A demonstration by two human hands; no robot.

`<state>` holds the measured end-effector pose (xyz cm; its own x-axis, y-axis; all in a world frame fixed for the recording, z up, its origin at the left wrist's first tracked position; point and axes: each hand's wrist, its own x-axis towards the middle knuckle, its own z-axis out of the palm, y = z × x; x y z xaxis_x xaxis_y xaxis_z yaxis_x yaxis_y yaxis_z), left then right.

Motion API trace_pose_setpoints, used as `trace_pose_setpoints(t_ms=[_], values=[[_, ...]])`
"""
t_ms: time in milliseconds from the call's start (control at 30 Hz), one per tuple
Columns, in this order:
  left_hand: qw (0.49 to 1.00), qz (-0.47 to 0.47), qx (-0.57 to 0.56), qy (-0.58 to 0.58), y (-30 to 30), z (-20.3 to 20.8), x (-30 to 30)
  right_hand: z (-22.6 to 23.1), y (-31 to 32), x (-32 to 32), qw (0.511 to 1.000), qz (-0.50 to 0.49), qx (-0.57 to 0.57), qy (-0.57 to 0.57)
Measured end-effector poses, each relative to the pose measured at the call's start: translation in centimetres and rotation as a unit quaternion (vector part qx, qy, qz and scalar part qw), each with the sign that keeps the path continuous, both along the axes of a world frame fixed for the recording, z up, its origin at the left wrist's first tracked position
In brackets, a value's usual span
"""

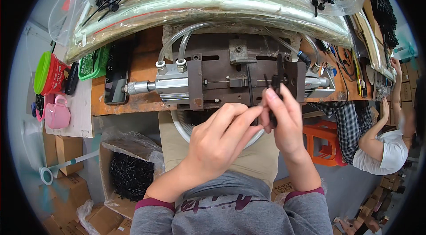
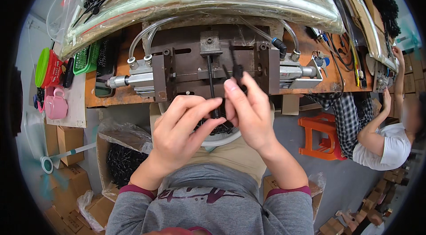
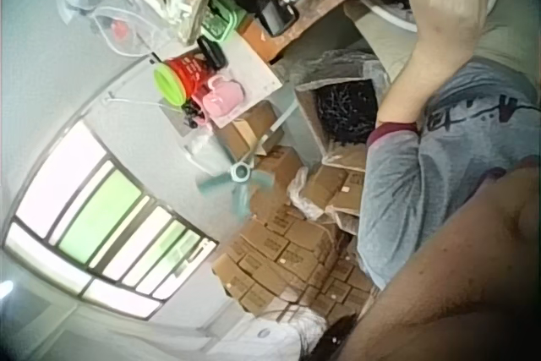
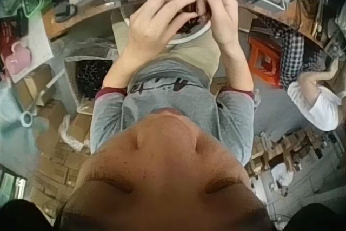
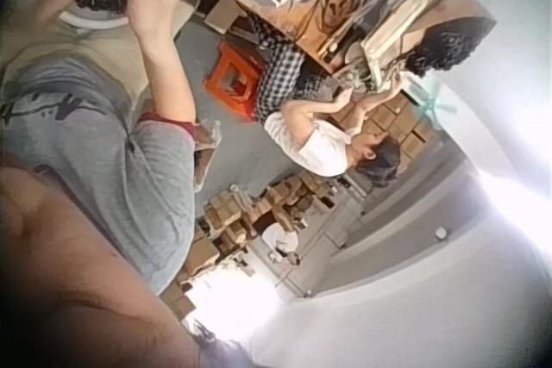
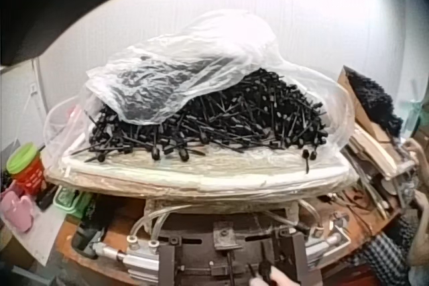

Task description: Manually assemble small electronic or plastic components using a workbench fixture.

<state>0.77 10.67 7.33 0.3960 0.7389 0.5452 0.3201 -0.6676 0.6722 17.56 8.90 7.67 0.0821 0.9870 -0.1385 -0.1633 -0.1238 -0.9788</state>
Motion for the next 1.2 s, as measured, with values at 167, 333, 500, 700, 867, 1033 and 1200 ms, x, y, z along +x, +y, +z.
trace_pose_setpoints(t_ms=[167,333,500,700,867,1033,1200], values=[[0.994,0.021,0.054,0.091,0.4,-1.9,-0.4,0.8,-0.6,0.9,0.999,0.009,0.012,0.044],[0.976,0.043,0.113,0.181,0.5,-2.6,0.2,1.1,-1.3,1.1,0.999,-0.023,0.045,0.016],[0.974,0.054,0.116,0.187,1.2,-2.4,0.6,1.9,-1.9,1.1,0.996,-0.057,0.05,-0.043],[0.987,0.013,0.071,0.142,1.4,-1.6,0.0,2.1,-2.1,1.4,0.999,-0.037,-0.019,0.013],[0.993,-0.099,0.065,0.016,0.2,0.0,-0.5,1.7,-1.6,0.3,0.998,-0.008,-0.05,0.033],[0.996,-0.077,0.028,0.032,-0.1,0.4,-1.4,1.0,-1.1,0.6,0.998,0.021,-0.022,0.058],[0.991,0.01,0.057,0.119,0.3,-1.4,-0.9,0.6,-1.5,1.5,1.0,0.0,0.001,0.024]])
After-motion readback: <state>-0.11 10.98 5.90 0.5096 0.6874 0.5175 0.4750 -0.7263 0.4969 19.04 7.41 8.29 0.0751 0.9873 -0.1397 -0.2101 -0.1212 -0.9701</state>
